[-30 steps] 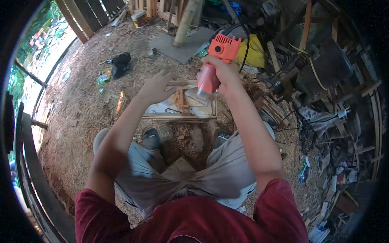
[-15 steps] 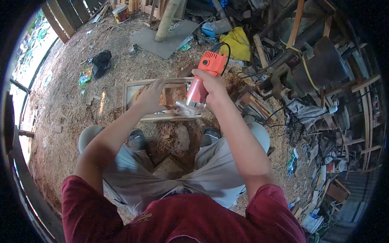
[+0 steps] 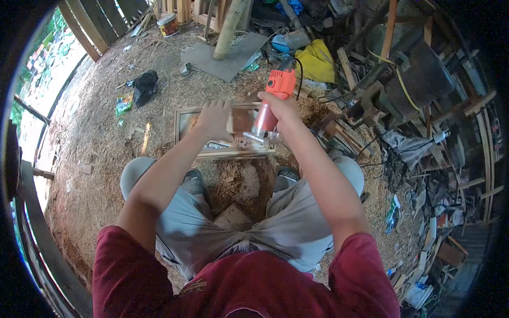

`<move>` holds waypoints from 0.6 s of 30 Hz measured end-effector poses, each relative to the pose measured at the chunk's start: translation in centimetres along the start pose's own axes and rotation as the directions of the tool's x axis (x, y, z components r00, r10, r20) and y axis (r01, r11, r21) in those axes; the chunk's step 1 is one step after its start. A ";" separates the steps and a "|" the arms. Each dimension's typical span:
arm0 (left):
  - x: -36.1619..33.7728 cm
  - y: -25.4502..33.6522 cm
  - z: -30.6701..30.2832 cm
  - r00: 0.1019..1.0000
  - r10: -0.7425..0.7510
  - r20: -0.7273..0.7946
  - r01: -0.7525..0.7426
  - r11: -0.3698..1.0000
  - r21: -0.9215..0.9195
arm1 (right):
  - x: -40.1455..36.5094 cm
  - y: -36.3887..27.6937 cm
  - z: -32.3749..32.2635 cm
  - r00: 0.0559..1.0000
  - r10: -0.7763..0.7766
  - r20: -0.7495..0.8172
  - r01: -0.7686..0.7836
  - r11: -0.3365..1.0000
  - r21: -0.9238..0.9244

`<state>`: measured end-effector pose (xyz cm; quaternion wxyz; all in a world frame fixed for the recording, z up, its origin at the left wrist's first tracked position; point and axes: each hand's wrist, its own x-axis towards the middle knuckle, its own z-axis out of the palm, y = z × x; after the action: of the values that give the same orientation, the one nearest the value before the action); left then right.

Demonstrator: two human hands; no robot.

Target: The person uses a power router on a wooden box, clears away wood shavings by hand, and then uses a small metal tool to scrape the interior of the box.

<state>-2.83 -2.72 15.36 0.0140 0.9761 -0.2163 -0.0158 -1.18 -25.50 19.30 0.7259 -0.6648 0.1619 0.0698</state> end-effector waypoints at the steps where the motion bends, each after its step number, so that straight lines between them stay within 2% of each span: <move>1: -0.3 -0.1 -0.6 0.998 -0.007 -0.067 0.006 1.000 -0.010 | -0.4 -0.5 0.1 1.000 -0.005 0.006 0.005 1.000 -0.008; 3: -0.6 -0.7 -1.9 0.977 -0.033 -0.209 0.026 0.999 -0.034 | -0.8 -2.0 0.2 0.996 0.083 0.016 -0.082 0.996 -0.039; 6: -0.9 -1.4 -4.7 0.951 -0.155 -0.267 0.102 0.974 -0.204 | 0.6 -3.3 0.0 0.984 0.170 0.062 -0.164 0.982 -0.094; 10: -2.8 -2.1 -8.1 0.866 -0.237 -0.441 0.023 0.899 -0.438 | 1.7 -2.9 0.5 0.981 0.163 0.107 -0.145 0.977 -0.159; 13: -4.2 -2.8 -9.4 0.840 -0.230 -0.492 -0.001 0.906 -0.424 | 1.9 -0.9 1.2 0.998 0.066 0.019 -0.059 0.967 -0.247; 14: -4.6 -3.2 -9.6 0.841 -0.216 -0.496 -0.014 0.907 -0.420 | 2.2 -0.5 1.6 0.994 0.108 -0.018 -0.108 0.944 -0.312; 17: -5.4 -4.4 -9.4 0.855 -0.184 -0.484 -0.034 0.913 -0.406 | 3.0 1.1 2.7 0.995 0.097 -0.009 -0.094 0.932 -0.350; 18: -5.6 -4.8 -9.2 0.864 -0.181 -0.469 -0.023 0.918 -0.396 | 4.1 2.1 2.7 0.998 0.043 0.041 -0.026 0.937 -0.348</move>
<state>-5.59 4.19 24.58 0.2616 0.9327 -0.1567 0.1924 2.38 -23.07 16.15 0.5993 -0.7778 0.1413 0.1260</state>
